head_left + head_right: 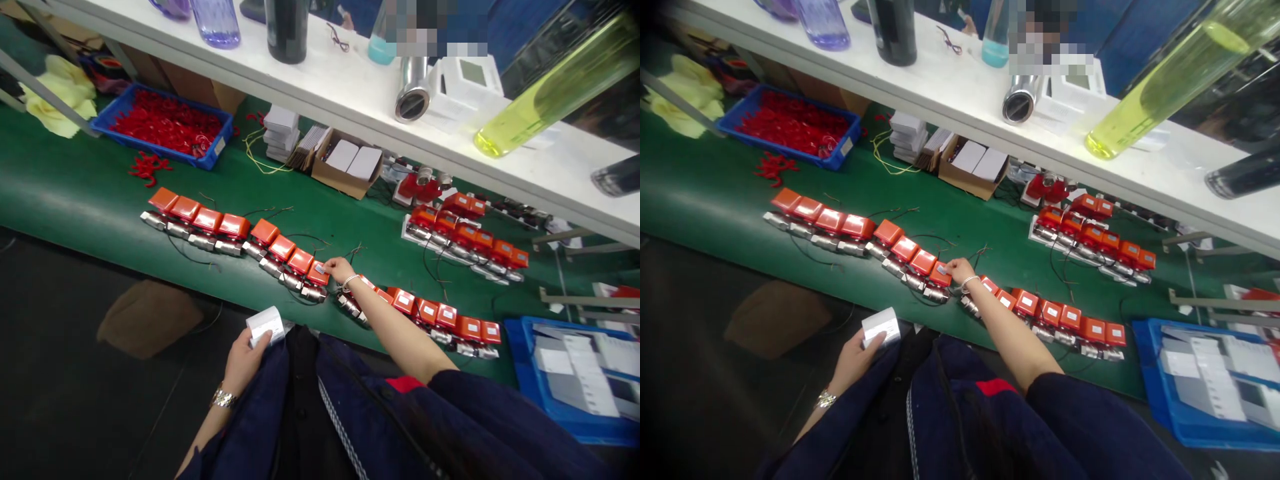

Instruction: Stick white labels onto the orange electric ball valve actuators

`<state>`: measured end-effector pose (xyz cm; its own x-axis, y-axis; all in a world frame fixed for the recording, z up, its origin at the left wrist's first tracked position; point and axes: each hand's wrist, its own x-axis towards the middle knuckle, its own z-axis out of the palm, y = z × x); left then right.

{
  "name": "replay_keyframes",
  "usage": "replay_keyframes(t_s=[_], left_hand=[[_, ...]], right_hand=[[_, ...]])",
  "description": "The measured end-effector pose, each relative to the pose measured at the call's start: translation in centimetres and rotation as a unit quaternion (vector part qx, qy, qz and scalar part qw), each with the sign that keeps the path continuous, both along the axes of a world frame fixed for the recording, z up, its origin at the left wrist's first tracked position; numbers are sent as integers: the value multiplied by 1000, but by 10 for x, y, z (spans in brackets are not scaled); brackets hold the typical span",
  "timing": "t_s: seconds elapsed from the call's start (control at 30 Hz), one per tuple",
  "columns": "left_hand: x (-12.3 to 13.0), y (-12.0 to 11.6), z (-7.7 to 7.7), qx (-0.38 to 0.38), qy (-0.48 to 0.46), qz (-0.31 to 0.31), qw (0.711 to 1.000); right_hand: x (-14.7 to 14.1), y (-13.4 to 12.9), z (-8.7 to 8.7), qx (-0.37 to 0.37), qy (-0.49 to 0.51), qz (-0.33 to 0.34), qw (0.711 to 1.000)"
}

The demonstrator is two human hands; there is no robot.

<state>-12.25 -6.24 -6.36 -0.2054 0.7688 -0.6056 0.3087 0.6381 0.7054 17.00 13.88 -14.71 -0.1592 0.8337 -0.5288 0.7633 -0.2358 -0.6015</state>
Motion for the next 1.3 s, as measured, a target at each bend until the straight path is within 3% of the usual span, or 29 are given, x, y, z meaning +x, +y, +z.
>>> replay_keyframes(t_s=[0.4, 1.3], left_hand=[[-1, -10, -9, 3, 2, -5, 1000], [2, -4, -8, 20, -28, -7, 999]], right_hand=[[3, 9, -17, -47, -63, 68, 995], [-2, 12, -9, -42, -69, 93, 992]])
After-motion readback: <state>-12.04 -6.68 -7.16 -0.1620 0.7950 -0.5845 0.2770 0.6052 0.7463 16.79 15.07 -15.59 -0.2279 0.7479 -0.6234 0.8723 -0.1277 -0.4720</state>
